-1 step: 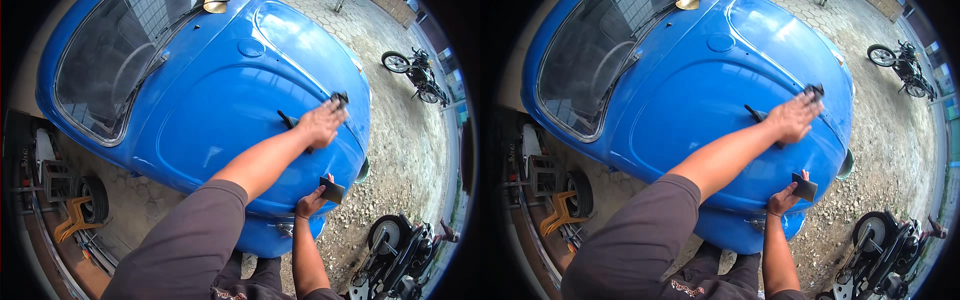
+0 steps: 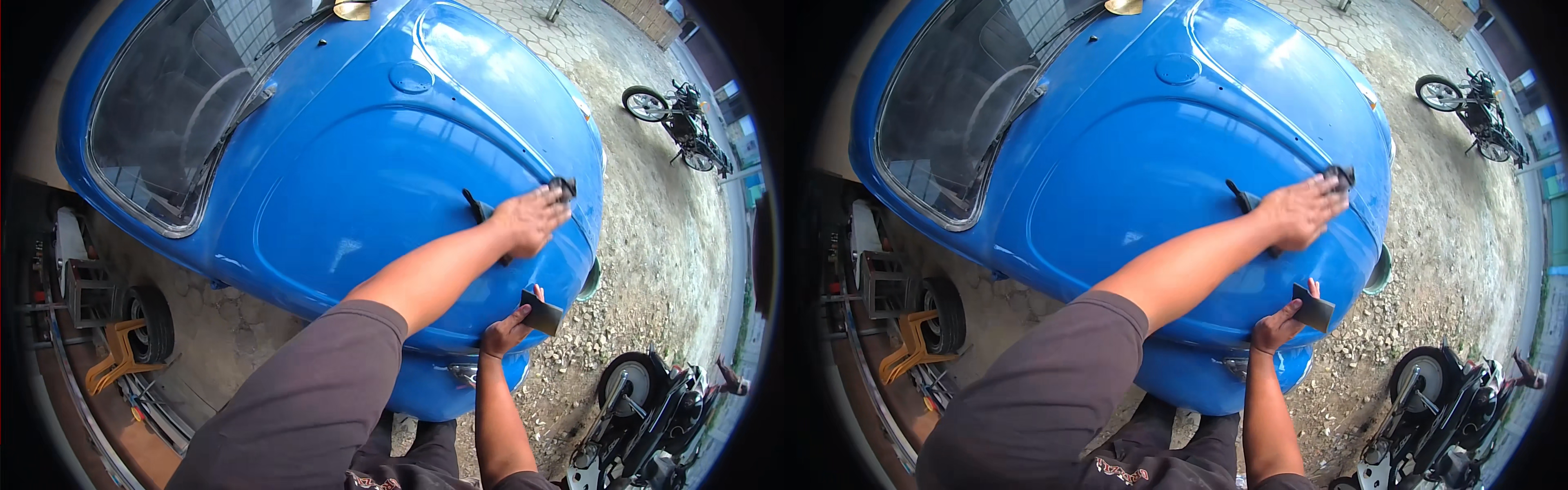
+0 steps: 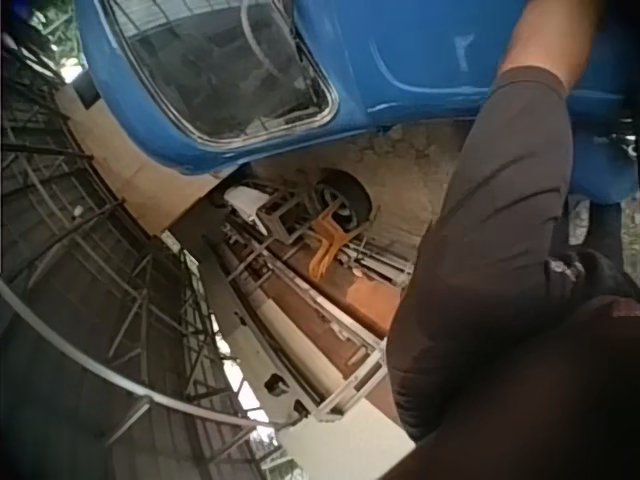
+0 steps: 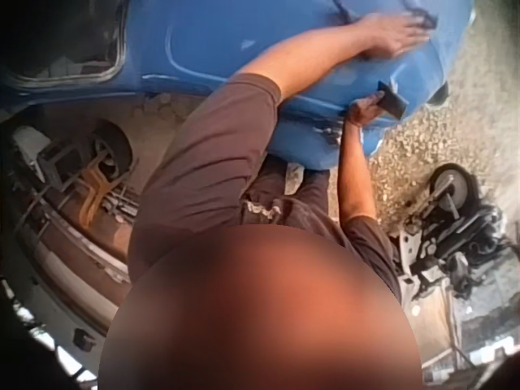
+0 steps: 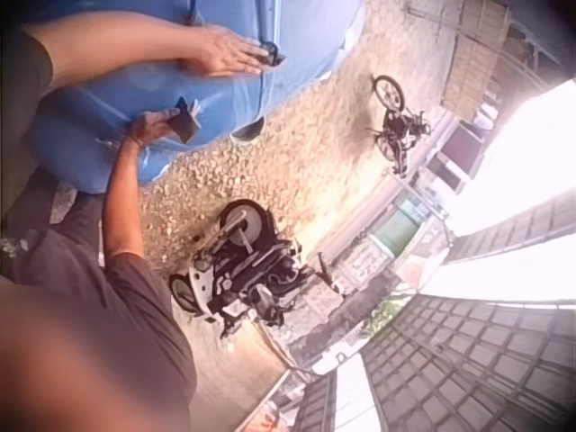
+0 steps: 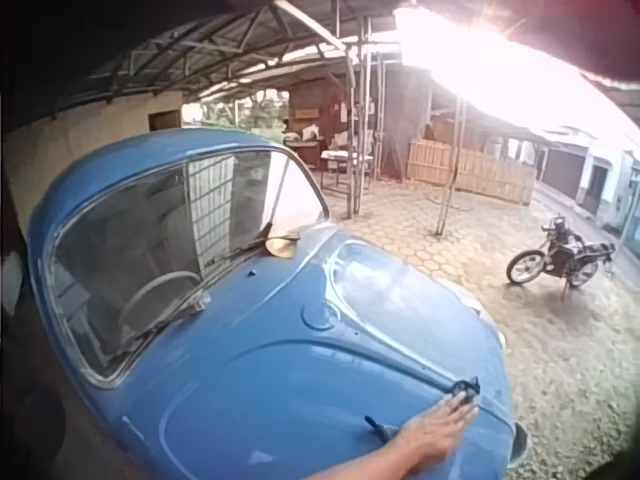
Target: The person sands the hood of a car using sandpaper while holding and wiping the surface with a cloth.
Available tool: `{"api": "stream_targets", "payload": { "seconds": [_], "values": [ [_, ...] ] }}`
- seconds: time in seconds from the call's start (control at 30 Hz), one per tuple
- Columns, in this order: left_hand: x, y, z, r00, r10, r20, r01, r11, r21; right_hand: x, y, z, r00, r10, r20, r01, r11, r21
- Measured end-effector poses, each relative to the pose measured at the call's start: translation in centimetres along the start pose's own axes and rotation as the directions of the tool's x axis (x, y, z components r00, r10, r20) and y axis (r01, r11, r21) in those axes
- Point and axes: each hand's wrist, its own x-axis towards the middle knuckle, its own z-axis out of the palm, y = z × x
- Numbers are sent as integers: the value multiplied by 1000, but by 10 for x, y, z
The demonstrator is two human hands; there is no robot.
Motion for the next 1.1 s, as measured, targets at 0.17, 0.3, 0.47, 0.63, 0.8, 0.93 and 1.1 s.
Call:
{"api": "stream_targets", "payload": {
  "seconds": [0.17, 0.3, 0.47, 0.63, 0.8, 0.93, 1.1],
  "values": [
    [-29, 1, -6, 969, -75, -235, 90, 995, 52, 12, 4, -13, 1000, -25, -16, 24, 998, -59],
    [-129, -117, -71, 850, -287, -442, 380, 914, 138, 11, -6, -4, 999, -42, -21, 41, 998, -45],
    [-295, -174, -141, 684, -548, -482, 689, 702, 179, 9, -8, 2, 999, -47, 11, 47, 998, -41],
    [-333, -100, -103, 615, -589, -524, 735, 668, 111, 4, -10, 3, 999, -33, 9, 33, 999, -39],
    [-265, 0, -72, 703, -567, -430, 657, 749, 87, 5, -12, 5, 999, -31, -7, 31, 999, -30],
    [-181, 34, -46, 774, -495, -395, 564, 822, 76, 1, -14, 11, 997, -74, -18, 74, 997, -11],
    [-73, 73, 5, 879, -344, -331, 384, 921, 62, 4, -8, 12, 990, 62, -126, -43, 987, 154]
  ]
}}
